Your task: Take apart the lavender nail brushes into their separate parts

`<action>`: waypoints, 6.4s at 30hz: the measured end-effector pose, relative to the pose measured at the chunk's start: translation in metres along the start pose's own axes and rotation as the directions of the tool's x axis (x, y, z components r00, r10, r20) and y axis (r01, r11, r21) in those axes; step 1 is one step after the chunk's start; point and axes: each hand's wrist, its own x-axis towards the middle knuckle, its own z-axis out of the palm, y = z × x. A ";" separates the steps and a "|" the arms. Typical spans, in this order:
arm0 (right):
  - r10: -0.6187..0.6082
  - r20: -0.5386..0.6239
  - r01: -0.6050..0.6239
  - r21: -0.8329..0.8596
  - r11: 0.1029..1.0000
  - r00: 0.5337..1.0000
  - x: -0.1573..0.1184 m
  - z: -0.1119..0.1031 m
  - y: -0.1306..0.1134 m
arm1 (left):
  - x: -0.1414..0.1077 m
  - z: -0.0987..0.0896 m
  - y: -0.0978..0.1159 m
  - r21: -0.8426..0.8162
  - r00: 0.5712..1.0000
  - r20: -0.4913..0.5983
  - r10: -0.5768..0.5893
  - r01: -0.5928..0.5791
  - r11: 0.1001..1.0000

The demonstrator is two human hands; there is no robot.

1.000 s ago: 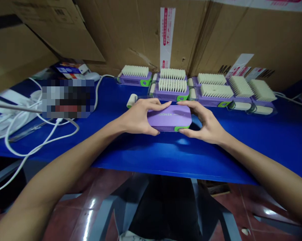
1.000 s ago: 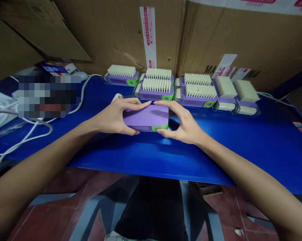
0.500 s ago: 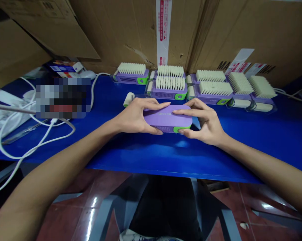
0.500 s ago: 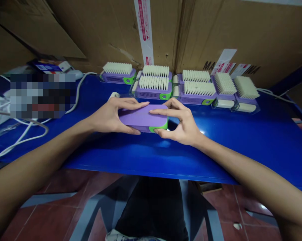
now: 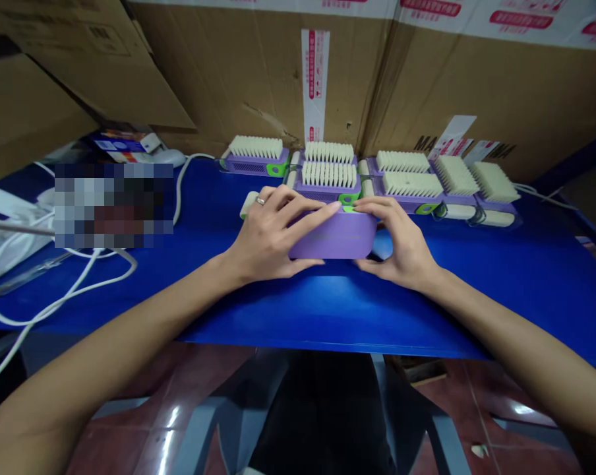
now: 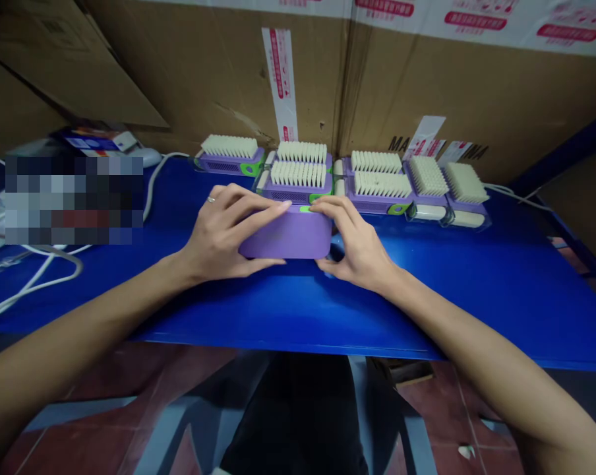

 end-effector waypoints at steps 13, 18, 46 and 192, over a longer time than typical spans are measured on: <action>0.031 -0.031 -0.022 0.256 0.966 0.999 -0.005 0.009 0.011 | 0.018 -0.022 0.001 -0.468 0.825 0.453 -0.338 0.543 0.698; 0.245 0.311 -0.387 0.577 0.720 0.918 0.000 0.000 0.007 | 0.016 -0.016 0.008 -0.476 0.883 0.293 -0.368 0.468 0.744; 0.237 0.146 -0.266 0.226 0.937 0.960 -0.001 0.008 -0.008 | -0.002 -0.001 -0.003 -0.230 0.960 0.270 -0.071 0.136 0.964; 0.057 0.341 -0.164 0.293 0.942 0.938 0.067 0.008 0.008 | 0.013 -0.001 -0.006 -0.497 0.882 -0.008 -0.471 0.405 0.768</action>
